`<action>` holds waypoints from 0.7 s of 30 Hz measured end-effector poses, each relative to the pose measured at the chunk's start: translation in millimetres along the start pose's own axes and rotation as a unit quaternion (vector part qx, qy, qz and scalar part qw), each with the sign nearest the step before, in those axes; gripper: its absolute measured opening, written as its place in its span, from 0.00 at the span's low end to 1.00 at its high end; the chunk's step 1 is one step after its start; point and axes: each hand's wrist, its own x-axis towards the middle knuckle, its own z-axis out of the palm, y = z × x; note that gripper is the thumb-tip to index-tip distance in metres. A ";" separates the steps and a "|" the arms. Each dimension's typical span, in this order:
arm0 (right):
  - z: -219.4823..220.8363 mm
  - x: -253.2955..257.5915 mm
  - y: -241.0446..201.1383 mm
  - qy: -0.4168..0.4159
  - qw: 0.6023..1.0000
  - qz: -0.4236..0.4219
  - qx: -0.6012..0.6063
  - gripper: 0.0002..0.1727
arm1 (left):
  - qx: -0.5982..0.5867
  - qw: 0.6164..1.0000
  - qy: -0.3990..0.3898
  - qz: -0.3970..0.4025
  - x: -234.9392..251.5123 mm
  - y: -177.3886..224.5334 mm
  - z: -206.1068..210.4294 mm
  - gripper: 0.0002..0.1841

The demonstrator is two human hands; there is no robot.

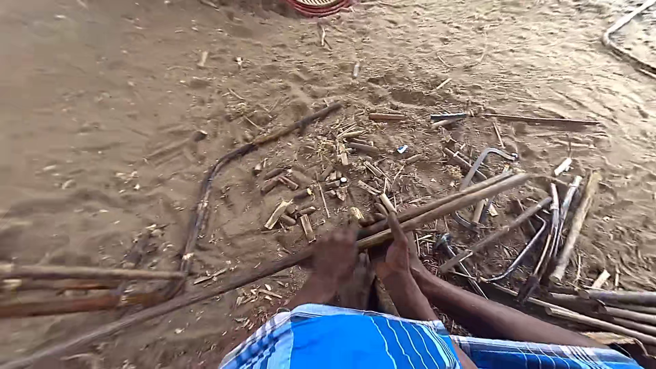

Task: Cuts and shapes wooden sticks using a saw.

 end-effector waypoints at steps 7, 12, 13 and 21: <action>-26.4 62.0 -57.8 0.088 0.986 -0.091 0.104 0.17 | -0.059 0.996 -0.011 0.066 11.2 21.8 24.5 0.38; -24.5 43.2 -65.8 0.080 0.993 -0.078 0.037 0.17 | -0.007 0.999 0.041 0.003 -4.2 9.6 50.8 0.25; -22.2 41.8 -64.0 0.086 0.993 -0.071 0.031 0.17 | -0.001 0.999 0.048 -0.009 -3.7 9.8 54.4 0.24; -14.4 34.4 -51.2 0.141 0.987 -0.070 -0.040 0.17 | -0.016 0.995 -0.033 -0.092 -3.4 11.4 37.3 0.24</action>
